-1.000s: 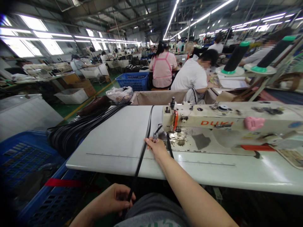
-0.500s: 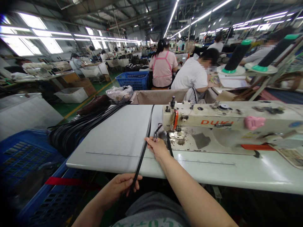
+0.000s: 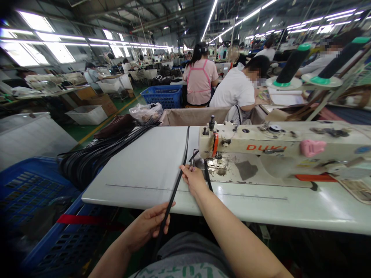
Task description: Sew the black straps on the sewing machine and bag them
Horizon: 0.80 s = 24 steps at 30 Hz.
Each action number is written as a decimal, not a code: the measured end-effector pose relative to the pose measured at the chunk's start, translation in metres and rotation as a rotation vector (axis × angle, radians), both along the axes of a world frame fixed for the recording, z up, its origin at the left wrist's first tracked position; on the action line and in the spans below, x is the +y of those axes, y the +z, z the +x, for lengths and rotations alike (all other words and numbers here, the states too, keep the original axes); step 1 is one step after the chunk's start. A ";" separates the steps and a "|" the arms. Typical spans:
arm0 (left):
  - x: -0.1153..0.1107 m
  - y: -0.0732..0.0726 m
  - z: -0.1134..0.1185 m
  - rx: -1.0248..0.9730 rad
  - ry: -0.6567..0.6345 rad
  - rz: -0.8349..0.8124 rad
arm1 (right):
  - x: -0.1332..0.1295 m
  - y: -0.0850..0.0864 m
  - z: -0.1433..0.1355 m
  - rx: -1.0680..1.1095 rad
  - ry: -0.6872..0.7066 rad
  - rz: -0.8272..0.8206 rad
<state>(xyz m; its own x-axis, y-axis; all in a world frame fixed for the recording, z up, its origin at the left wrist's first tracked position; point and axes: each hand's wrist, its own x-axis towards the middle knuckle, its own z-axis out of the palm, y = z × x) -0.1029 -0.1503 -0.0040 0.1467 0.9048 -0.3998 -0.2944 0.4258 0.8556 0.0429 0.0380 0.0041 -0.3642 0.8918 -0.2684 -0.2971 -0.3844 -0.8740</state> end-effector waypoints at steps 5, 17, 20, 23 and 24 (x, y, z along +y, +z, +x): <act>0.000 0.000 0.000 -0.002 0.037 -0.007 | 0.000 0.001 0.000 0.006 -0.014 -0.005; 0.004 0.009 -0.034 0.268 0.023 0.009 | -0.001 -0.009 0.000 -0.057 -0.041 0.047; 0.011 0.020 -0.061 0.454 0.048 0.048 | -0.005 -0.013 -0.001 -0.096 -0.064 0.092; 0.020 0.037 -0.100 0.762 0.186 0.160 | -0.010 -0.016 -0.002 -0.135 -0.062 0.143; 0.023 0.045 -0.117 0.910 0.243 0.200 | -0.012 -0.016 -0.002 -0.144 -0.057 0.159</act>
